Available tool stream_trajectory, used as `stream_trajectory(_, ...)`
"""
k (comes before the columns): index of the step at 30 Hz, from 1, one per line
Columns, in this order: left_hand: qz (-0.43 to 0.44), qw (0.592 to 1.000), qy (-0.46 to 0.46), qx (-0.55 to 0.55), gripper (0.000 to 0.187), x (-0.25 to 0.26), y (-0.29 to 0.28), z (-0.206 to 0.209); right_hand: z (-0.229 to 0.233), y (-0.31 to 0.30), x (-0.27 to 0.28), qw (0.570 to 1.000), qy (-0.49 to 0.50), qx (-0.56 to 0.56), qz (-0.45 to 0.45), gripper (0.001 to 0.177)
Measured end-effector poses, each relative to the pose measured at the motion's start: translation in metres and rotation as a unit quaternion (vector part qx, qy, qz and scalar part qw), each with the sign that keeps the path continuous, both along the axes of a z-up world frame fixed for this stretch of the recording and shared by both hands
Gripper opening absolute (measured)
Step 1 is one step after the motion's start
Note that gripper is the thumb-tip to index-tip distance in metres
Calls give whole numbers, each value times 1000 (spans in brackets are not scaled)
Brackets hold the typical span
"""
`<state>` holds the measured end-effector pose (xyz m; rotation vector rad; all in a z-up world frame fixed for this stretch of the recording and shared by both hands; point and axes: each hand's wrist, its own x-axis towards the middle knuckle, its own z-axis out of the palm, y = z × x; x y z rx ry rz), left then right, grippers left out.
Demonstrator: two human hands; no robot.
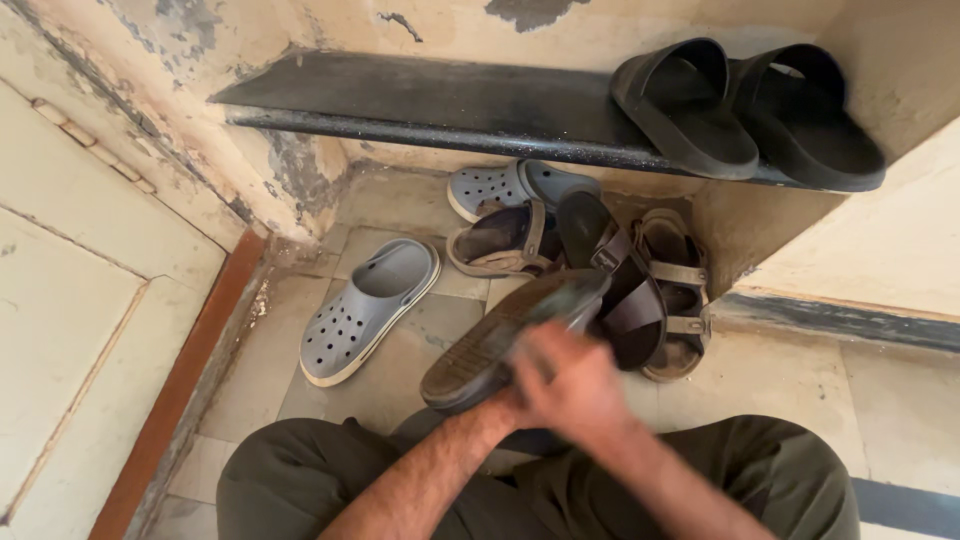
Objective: The person sits on the floor and wipes a pair of dark sandals with a cloth, cleaning the straps and soles. After finishing one sandal, they place it on a nearby shelf and continue wiping the second sandal.
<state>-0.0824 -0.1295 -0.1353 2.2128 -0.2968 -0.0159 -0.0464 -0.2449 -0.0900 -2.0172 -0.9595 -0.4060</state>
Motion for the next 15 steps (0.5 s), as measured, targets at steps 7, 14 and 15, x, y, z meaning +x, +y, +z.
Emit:
stream_trajectory(7, 11, 999, 35, 2, 58, 0, 14, 4, -5, -7, 49, 989, -40, 59, -132, 16)
stream_trajectory(14, 17, 1000, 23, 0, 55, 8, 16, 6, -16, 10, 10, 1000, -23, 16, -11, 16)
stream_trajectory(15, 18, 1000, 22, 0, 55, 7, 15, 5, -15, 11, -2, 1000, -20, -17, 10, 19)
